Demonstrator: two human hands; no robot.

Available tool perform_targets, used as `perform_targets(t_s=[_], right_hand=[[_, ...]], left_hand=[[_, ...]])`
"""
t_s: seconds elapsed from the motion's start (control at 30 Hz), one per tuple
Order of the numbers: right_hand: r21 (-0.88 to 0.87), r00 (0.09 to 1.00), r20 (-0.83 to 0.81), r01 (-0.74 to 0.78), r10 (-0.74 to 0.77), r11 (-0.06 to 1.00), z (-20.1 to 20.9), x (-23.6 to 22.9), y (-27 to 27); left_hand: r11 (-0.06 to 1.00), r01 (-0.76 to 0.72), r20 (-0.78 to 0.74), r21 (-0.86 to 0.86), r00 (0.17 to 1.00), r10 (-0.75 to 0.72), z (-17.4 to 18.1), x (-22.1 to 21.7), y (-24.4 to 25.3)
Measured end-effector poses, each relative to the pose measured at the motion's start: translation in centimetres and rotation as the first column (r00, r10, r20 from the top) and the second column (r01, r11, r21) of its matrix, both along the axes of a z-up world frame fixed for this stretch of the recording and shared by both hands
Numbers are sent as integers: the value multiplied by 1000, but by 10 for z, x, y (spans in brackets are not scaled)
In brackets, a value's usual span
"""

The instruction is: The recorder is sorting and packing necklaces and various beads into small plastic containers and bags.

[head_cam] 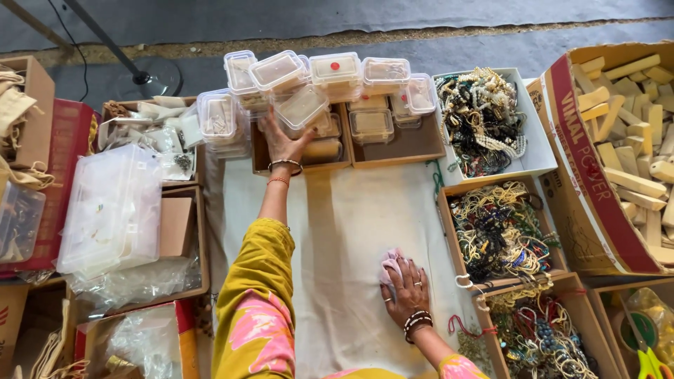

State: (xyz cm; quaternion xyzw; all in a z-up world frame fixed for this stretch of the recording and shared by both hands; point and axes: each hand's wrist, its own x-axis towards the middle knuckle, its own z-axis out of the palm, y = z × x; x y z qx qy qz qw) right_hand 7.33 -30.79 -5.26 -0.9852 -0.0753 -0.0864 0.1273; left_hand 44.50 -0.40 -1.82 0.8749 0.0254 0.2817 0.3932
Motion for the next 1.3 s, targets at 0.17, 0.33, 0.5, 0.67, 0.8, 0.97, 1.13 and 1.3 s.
perform_targets(t_s=[0.17, 0.33, 0.5, 0.67, 0.8, 0.97, 1.13, 1.3], right_hand=[[-6, 1000, -24, 2, -2, 1000, -3, -1, -1], [4, 1000, -27, 2, -2, 1000, -3, -1, -2], [21, 1000, -29, -2, 3, 1000, -2, -1, -2], [26, 999, -48, 11, -9, 1000, -2, -1, -3], [57, 999, -47, -2, 4, 998, 0, -1, -3], [49, 999, -37, 12, -10, 999, -6, -2, -4], [79, 999, -39, 28, -25, 996, -4, -2, -3], [70, 1000, 3, 10, -10, 998, -7, -5, -4]], left_hand=[[911, 56, -85, -409, 991, -99, -28, 4, 7], [937, 226, 29, -266, 974, -227, -59, 39, 32], [547, 195, -17, -814, 934, -358, -19, 17, 14], [322, -267, -313, -908, 945, -100, -78, 33, -4], [285, -275, -328, -918, 932, -157, -46, 30, -21], [313, -256, -323, -914, 929, -181, -33, 17, -21], [835, -18, -152, -550, 985, -79, -13, -108, -49], [819, 387, -572, 425, 815, -88, -82, -270, -42]])
